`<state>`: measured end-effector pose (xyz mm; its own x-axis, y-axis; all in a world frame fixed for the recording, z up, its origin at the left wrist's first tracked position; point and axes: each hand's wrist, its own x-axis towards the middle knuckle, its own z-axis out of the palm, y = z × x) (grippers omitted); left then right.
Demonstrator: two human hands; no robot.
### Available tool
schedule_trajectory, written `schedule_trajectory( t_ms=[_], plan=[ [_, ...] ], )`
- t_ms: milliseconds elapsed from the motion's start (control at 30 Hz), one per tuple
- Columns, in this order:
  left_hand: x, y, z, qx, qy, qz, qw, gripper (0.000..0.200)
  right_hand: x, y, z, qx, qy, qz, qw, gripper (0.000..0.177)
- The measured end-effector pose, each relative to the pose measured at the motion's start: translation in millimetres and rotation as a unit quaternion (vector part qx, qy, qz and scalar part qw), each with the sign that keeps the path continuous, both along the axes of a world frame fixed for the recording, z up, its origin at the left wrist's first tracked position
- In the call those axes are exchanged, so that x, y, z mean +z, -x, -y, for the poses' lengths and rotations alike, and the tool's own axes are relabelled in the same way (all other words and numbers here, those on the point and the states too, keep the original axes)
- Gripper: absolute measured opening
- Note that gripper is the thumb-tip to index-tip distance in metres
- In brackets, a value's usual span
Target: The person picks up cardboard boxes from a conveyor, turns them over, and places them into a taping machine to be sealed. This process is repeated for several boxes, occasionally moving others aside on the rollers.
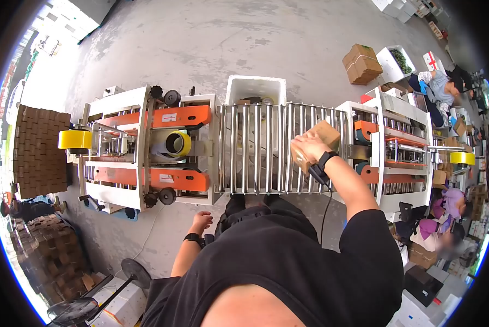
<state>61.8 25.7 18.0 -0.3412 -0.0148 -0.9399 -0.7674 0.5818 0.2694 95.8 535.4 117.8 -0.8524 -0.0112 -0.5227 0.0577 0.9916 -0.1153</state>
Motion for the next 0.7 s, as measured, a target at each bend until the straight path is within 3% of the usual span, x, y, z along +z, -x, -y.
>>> schedule_trajectory(
  t_ms=[67,100,167,200,333,433,700],
  plan=[
    [-1,2,-4,-0.006,-0.004,0.003,1.0,0.031,-20,15,30,0.063,0.056,0.015,0.996,0.025],
    [1,4,-5,-0.007,-0.005,0.004,1.0,0.031,-55,36,46,0.091,-0.044,0.128,0.987,0.021],
    [7,3,-7,0.0,-0.013,-0.001,1.0,0.032,-29,46,64,0.119,-0.01,0.004,0.993,0.025],
    [7,2,-6,0.002,-0.016,-0.005,1.0,0.031,-36,50,67,0.052,-0.006,-0.014,0.999,0.049],
    [5,-7,7,0.028,-0.004,0.004,1.0,0.03,-44,33,67,-0.22,0.006,-0.15,0.964,0.071],
    [5,-16,18,0.065,0.005,0.014,0.998,0.03,-40,27,70,-0.274,0.013,-0.15,0.95,0.073],
    [1,-7,21,0.077,0.003,0.005,0.997,0.029,-42,35,83,-0.272,-0.019,-0.116,0.955,0.071]
  ],
)
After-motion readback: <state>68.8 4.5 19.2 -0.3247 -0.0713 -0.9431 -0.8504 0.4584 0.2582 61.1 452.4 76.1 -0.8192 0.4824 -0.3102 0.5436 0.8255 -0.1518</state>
